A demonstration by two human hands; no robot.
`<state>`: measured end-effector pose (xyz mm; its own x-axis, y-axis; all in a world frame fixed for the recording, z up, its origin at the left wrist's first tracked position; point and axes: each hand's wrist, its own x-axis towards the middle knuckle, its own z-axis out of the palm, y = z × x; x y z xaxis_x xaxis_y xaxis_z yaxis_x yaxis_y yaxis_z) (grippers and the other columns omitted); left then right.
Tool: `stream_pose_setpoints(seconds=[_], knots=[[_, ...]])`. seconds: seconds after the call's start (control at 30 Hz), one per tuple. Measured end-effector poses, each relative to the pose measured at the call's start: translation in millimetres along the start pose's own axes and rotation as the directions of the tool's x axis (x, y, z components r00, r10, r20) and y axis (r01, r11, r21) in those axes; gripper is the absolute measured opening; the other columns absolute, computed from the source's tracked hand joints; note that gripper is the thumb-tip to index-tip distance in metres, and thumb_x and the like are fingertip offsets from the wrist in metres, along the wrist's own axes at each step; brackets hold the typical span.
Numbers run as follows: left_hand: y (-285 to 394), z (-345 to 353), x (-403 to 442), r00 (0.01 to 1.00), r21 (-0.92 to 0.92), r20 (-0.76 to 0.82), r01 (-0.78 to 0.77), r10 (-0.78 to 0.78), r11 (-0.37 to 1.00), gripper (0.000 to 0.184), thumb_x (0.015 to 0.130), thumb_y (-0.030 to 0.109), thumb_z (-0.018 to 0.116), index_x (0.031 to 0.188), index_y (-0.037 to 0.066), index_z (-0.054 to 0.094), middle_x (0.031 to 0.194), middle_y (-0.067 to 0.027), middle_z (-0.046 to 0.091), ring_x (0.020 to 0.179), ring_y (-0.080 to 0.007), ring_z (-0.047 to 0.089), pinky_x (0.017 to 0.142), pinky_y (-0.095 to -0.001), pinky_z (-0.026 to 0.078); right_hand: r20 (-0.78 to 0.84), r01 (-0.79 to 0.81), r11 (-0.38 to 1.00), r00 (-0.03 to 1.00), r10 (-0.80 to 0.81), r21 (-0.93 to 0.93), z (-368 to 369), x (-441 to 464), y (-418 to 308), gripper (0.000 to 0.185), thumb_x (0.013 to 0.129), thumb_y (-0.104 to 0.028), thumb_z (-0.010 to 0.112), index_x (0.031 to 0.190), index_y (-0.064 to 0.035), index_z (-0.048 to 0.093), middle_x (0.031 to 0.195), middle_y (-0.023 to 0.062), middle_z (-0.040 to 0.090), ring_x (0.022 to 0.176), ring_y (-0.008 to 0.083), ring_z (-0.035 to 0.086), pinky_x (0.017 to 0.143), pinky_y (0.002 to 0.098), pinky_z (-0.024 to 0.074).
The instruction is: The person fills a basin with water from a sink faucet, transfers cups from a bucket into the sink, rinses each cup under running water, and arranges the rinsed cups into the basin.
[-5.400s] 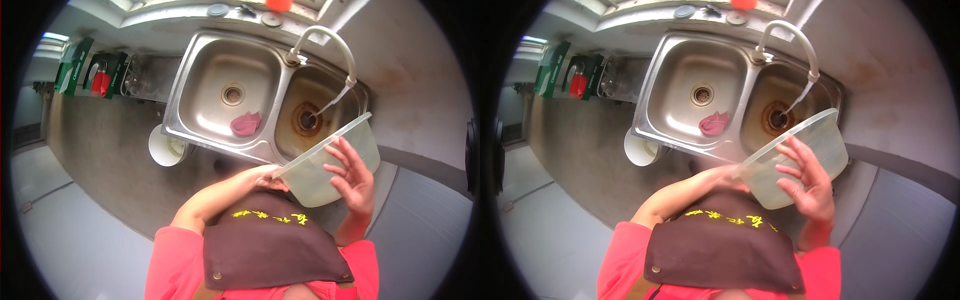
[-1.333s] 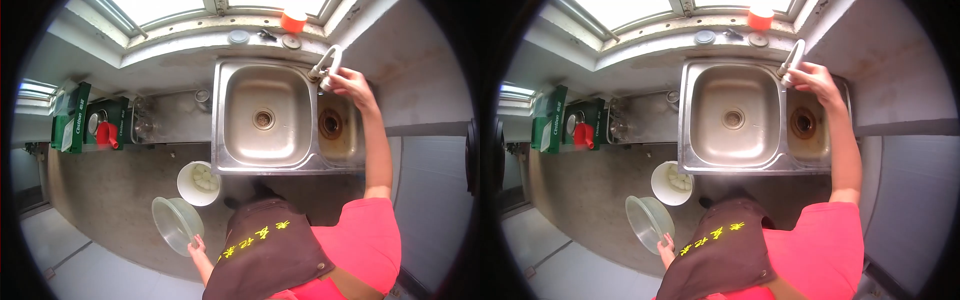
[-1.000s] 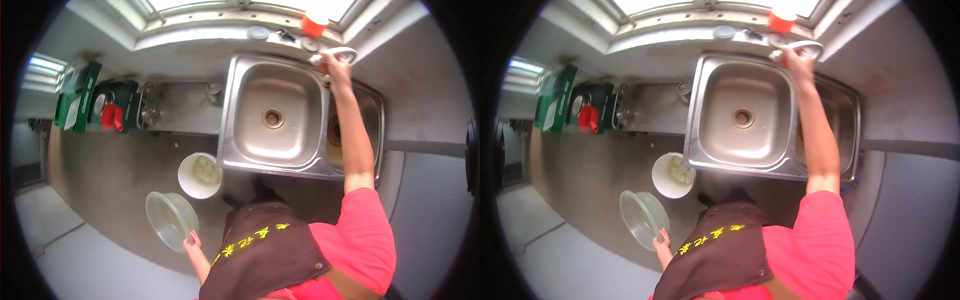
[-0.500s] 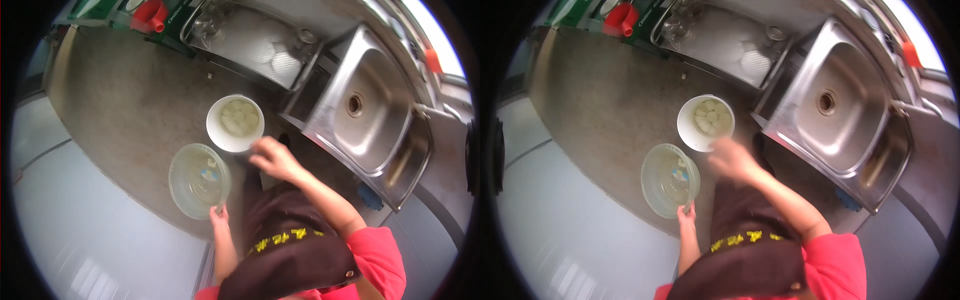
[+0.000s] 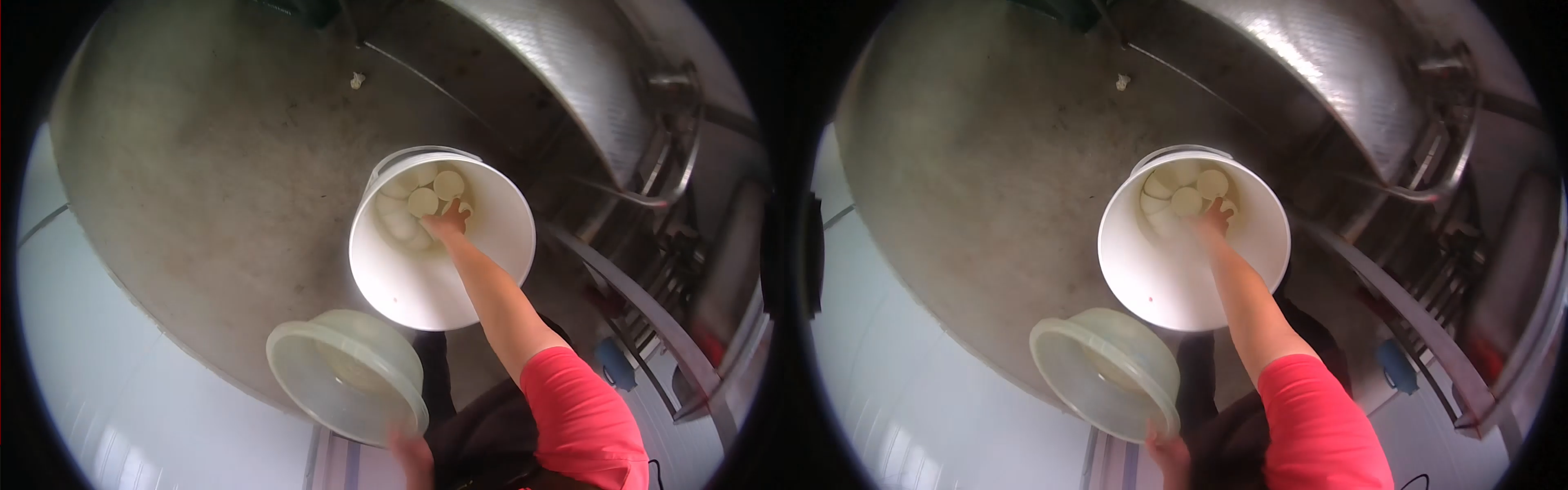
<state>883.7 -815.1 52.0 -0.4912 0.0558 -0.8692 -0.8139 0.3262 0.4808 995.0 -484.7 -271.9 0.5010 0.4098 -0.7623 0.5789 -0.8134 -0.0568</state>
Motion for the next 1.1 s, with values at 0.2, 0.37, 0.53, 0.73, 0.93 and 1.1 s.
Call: stream_pose_setpoints(seconds=[0.2,0.37,0.53,0.73,0.93,1.1], knots=[[-3,10,3,0.954,-0.041,-0.292,0.051,-0.061,0.998,0.040,0.087,0.023,0.049,0.121,0.001,0.049,0.116,-0.0138,0.054,0.108,-0.0246,0.050,0.095,-0.0349,0.040,-0.003,0.167,0.975,0.985,-0.170,-0.148,80,84,19,0.064,0.079,-0.023,0.056,0.136,-0.0132,0.030,0.111,0.0178,0.057,0.099,0.0354,0.056,0.084,0.0446,0.0444],[3,16,-3,0.959,-0.039,-0.256,0.111,-0.118,0.993,0.047,0.089,0.023,0.043,0.130,0.000,0.038,0.126,-0.0162,0.046,0.116,-0.0277,0.045,0.098,-0.0382,0.038,-0.017,0.332,0.894,0.935,-0.353,-0.300,43,74,24,0.057,0.076,-0.014,0.055,0.131,-0.0159,0.040,0.104,0.0130,0.061,0.095,0.0352,0.058,0.079,0.0429,0.0457],[-19,-19,2,0.993,0.117,0.053,-0.109,0.104,0.987,0.050,0.082,0.022,0.046,0.125,-0.003,0.039,0.124,-0.0198,0.045,0.117,-0.0291,0.043,0.099,-0.0403,0.036,0.270,0.525,0.851,0.820,-0.504,-0.005,9,76,53,0.048,0.077,-0.012,0.058,0.123,-0.0135,0.048,0.109,0.0100,0.060,0.099,0.0271,0.058,0.082,0.0381,0.0465],[-18,-40,7,0.994,-0.402,0.096,0.080,-0.045,0.912,0.045,0.080,0.011,0.046,0.121,-0.007,0.040,0.123,-0.0206,0.046,0.115,-0.0312,0.046,0.093,-0.0358,0.046,0.631,0.026,0.749,0.521,-0.575,0.662,-29,-8,64,0.042,0.081,-0.016,0.061,0.121,-0.0105,0.050,0.112,0.0068,0.058,0.101,0.0196,0.057,0.086,0.0386,0.0459],[-8,-65,6,0.981,-0.526,0.024,0.177,-0.194,0.832,0.051,0.077,0.011,0.046,0.122,-0.011,0.036,0.123,-0.0229,0.045,0.113,-0.0360,0.048,0.092,-0.0371,0.049,0.590,-0.291,0.515,0.340,-0.732,0.806,-134,-153,30,0.036,0.083,-0.019,0.062,0.116,-0.0076,0.054,0.111,0.0055,0.059,0.101,0.0169,0.057,0.090,0.0383,0.0453],[27,-64,-21,0.954,-0.606,-0.017,0.230,-0.301,0.762,0.053,0.077,0.013,0.046,0.121,-0.013,0.035,0.123,-0.0245,0.044,0.115,-0.0377,0.046,0.092,-0.0392,0.049,0.382,-0.301,0.289,0.324,-0.865,0.909,-276,-277,25,0.030,0.081,-0.012,0.063,0.109,-0.0031,0.058,0.105,0.0059,0.060,0.095,0.0142,0.058,0.082,0.0287,0.0487]])
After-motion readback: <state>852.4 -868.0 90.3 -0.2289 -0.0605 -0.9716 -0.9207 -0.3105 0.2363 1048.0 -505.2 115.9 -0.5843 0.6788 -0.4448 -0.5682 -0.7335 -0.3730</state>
